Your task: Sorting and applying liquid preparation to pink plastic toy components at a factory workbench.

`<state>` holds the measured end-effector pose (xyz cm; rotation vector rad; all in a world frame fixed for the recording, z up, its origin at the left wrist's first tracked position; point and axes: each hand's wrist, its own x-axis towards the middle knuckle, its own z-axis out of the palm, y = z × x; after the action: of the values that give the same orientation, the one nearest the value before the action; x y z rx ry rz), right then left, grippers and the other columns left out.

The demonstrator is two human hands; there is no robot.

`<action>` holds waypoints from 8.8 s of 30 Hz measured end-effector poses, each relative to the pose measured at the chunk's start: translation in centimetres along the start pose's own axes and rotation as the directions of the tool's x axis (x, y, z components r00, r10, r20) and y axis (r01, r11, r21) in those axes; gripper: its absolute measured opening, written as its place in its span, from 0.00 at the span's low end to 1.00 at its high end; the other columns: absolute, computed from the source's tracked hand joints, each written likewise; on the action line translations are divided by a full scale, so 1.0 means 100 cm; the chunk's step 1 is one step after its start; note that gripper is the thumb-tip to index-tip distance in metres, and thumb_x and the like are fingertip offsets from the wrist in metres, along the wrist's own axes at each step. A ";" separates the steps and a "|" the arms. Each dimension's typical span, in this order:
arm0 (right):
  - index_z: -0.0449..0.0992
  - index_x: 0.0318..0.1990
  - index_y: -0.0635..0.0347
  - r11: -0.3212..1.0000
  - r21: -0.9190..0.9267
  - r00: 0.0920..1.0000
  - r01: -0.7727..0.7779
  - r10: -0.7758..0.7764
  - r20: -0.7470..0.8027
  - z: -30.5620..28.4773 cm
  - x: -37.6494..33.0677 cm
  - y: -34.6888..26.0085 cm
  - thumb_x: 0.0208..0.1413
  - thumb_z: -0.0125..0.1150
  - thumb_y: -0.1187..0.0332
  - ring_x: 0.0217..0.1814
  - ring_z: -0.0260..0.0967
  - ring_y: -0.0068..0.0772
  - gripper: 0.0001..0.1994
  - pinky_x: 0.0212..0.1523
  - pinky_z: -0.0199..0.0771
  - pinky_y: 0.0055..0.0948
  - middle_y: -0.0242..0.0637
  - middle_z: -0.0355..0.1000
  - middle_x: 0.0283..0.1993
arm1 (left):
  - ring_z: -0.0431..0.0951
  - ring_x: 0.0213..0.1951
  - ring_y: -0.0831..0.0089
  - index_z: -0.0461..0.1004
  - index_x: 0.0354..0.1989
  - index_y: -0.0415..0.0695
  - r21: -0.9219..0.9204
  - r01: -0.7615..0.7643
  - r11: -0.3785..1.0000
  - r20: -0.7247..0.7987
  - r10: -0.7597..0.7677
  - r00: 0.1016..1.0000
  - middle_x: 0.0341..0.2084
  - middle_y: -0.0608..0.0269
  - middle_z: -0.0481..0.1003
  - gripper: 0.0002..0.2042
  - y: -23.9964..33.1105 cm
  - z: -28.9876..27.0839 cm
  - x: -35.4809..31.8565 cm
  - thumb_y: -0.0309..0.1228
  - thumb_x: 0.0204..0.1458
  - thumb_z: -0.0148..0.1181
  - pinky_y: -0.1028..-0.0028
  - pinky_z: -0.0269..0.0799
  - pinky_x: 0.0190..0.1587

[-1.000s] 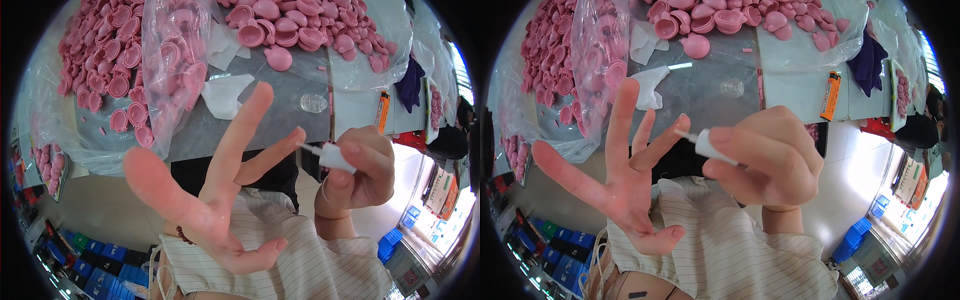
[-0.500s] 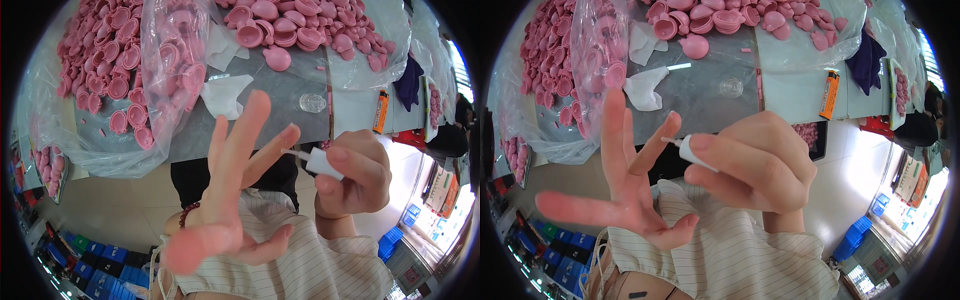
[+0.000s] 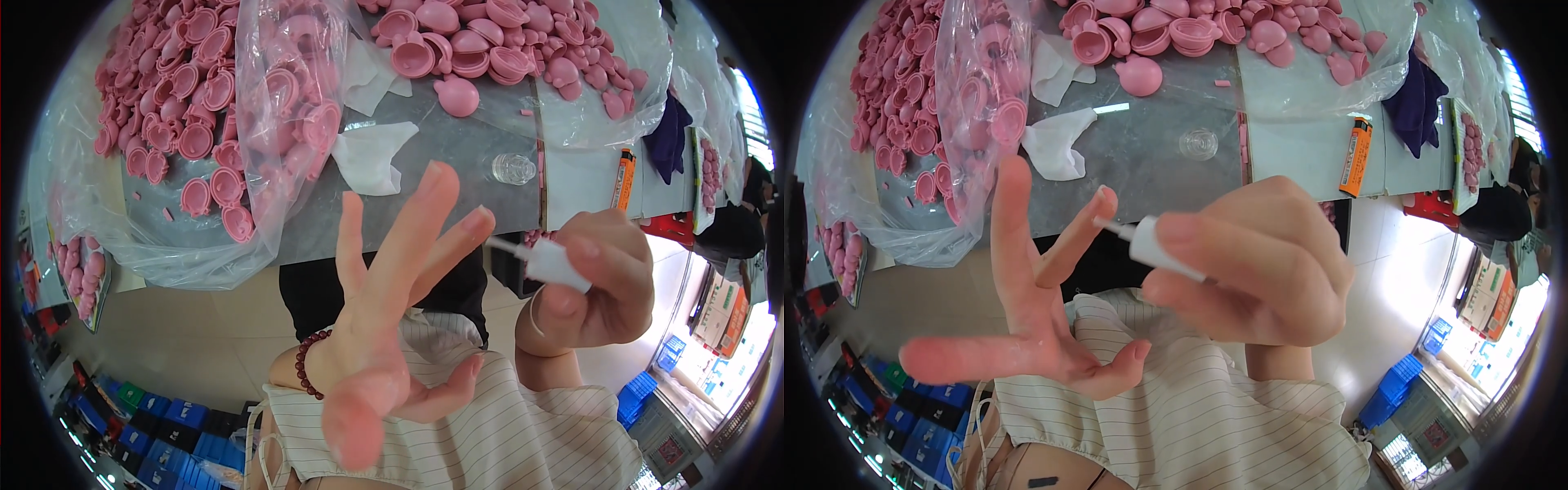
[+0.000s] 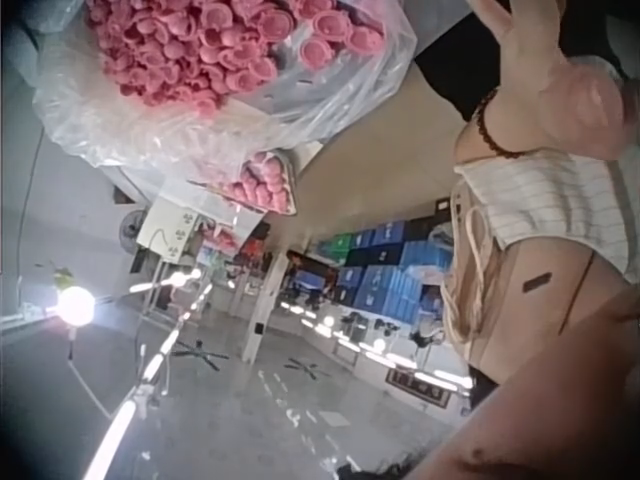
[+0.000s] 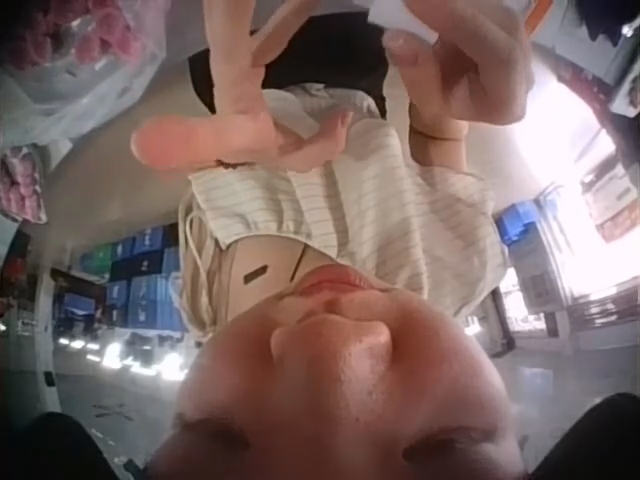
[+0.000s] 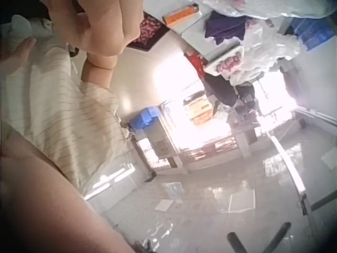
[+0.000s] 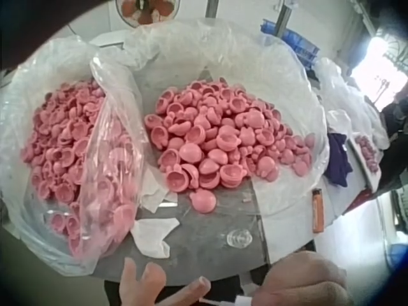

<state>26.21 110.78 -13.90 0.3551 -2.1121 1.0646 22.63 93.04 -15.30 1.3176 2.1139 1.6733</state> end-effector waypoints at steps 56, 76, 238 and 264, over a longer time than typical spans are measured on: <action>0.77 0.29 0.64 0.910 -0.408 0.987 -0.077 0.127 0.095 -0.015 0.020 0.011 0.30 0.63 0.79 0.23 0.64 0.27 0.12 0.23 0.61 0.19 0.36 0.68 0.23 | 0.58 0.57 0.47 0.13 0.59 0.52 -0.803 -0.159 0.574 -0.178 0.024 0.984 0.59 0.31 0.30 0.61 -0.032 -0.012 -0.007 0.38 0.29 0.64 0.61 0.42 0.61; 0.75 0.30 0.61 0.892 -0.450 0.946 0.027 0.122 0.299 -0.011 0.021 0.017 0.30 0.63 0.80 0.21 0.60 0.30 0.13 0.21 0.60 0.24 0.33 0.65 0.22 | 0.52 0.60 0.47 0.12 0.59 0.56 -0.921 -0.152 0.358 -0.162 0.002 0.987 0.60 0.35 0.25 0.60 -0.029 -0.018 -0.008 0.36 0.31 0.64 0.60 0.38 0.61; 0.73 0.36 0.68 0.850 0.419 0.947 -0.319 0.300 0.114 0.065 0.015 -0.020 0.39 0.60 0.81 0.28 0.68 0.28 0.12 0.26 0.67 0.20 0.38 0.72 0.30 | 0.39 0.63 0.45 0.17 0.61 0.59 -0.847 -0.336 0.411 -0.361 0.019 0.932 0.61 0.39 0.28 0.57 -0.025 -0.026 -0.025 0.39 0.34 0.65 0.54 0.42 0.59; 0.65 0.17 0.65 0.568 0.594 0.756 -0.569 0.646 0.107 0.067 0.001 -0.020 0.57 0.41 0.69 0.15 0.55 0.15 0.16 0.15 0.51 0.18 0.28 0.62 0.15 | 0.38 0.59 0.31 0.31 0.62 0.69 -0.344 -0.252 0.905 -0.255 0.168 0.952 0.56 0.21 0.31 0.47 -0.006 0.016 -0.027 0.58 0.37 0.56 0.43 0.19 0.54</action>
<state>23.95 104.36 -15.31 -0.2010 -1.7484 2.1298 24.84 92.28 -17.48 1.3270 1.6702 2.2690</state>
